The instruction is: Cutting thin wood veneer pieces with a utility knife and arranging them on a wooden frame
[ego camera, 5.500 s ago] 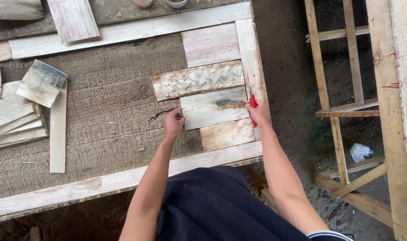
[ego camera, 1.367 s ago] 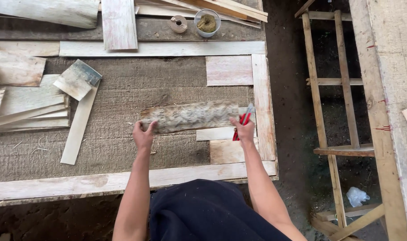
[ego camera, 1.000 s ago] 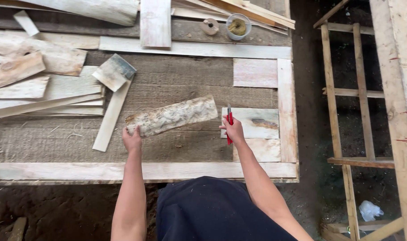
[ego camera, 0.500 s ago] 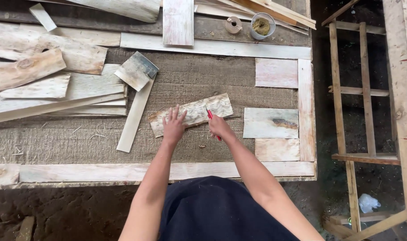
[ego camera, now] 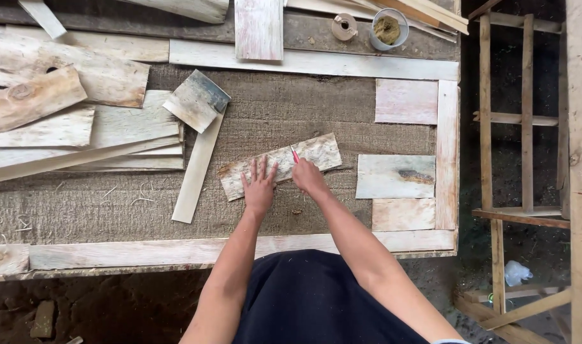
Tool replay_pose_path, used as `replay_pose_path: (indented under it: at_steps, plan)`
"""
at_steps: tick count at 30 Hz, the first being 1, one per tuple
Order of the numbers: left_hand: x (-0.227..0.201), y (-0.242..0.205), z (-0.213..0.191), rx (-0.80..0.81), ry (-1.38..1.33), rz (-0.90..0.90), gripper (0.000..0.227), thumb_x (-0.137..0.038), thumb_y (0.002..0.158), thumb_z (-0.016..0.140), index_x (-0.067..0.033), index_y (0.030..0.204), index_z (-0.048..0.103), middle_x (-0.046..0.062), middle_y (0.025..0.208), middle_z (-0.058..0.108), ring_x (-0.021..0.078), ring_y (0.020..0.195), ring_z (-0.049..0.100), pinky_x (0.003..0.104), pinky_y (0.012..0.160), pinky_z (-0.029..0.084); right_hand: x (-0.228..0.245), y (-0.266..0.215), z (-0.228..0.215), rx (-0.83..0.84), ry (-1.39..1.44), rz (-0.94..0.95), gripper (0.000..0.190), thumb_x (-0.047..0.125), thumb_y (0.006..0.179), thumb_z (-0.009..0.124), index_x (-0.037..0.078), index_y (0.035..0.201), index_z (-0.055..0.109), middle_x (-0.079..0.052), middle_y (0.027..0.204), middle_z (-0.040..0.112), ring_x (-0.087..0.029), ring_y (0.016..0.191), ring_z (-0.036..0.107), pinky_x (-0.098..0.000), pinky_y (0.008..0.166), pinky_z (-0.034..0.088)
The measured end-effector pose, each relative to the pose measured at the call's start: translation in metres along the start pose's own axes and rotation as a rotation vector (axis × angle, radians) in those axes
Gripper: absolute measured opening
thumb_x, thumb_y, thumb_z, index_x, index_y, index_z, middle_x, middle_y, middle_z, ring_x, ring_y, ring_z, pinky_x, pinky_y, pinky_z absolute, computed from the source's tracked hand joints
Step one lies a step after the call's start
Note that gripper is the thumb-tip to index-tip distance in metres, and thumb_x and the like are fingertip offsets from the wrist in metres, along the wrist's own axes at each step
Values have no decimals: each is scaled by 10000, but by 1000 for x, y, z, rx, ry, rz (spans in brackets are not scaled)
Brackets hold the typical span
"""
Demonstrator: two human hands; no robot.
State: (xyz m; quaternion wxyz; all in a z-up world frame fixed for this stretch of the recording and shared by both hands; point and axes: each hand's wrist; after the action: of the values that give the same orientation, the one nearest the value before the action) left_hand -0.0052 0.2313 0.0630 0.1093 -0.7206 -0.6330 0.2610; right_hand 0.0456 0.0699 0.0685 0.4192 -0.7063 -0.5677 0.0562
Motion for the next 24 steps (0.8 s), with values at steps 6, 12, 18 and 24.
replay_pose_path:
  at_steps: [6, 12, 18, 24]
  plan:
    - [-2, -2, -6, 15, -25, -12, 664, -320, 1067, 520, -387, 1648, 205, -17, 1756, 9, 305, 1601, -47, 672, 1220, 116, 18, -14, -3, 21, -39, 1, 415, 246, 967, 349, -72, 1078, 590, -318, 979, 718, -493, 875, 734, -591, 819, 592]
    - [0, 5, 6, -20, -49, -16, 689, -299, 1044, 556, -392, 1641, 226, -21, 1755, 2, 315, 1600, -47, 699, 1207, 123, 32, -37, -15, 37, 14, 50, 410, 189, 955, 391, -101, 1088, 648, -280, 868, 728, -401, 740, 760, -568, 763, 616]
    - [-2, -3, -5, -82, -48, 1, 665, -234, 1028, 575, -356, 1622, 300, 1, 1756, 57, 344, 1600, 16, 721, 1193, 166, 10, -126, -23, 132, -71, 85, 467, 161, 956, 392, -150, 1197, 644, -400, 1148, 680, -528, 1128, 666, -612, 937, 542]
    - [5, -6, -11, -245, -149, 36, 572, -346, 972, 688, -333, 1507, 488, 24, 1679, 264, 299, 1555, 220, 692, 1167, 291, -46, -111, 18, 120, 62, 76, 430, 294, 983, 380, -56, 1030, 626, -211, 657, 709, -326, 496, 705, -441, 547, 593]
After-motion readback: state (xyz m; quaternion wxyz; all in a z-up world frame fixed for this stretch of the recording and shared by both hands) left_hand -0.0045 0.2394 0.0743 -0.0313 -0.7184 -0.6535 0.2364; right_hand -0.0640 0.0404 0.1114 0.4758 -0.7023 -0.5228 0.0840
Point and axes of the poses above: each hand's wrist, its own y-axis towards the middle knuckle, its own z-axis out of the palm, x = y × z
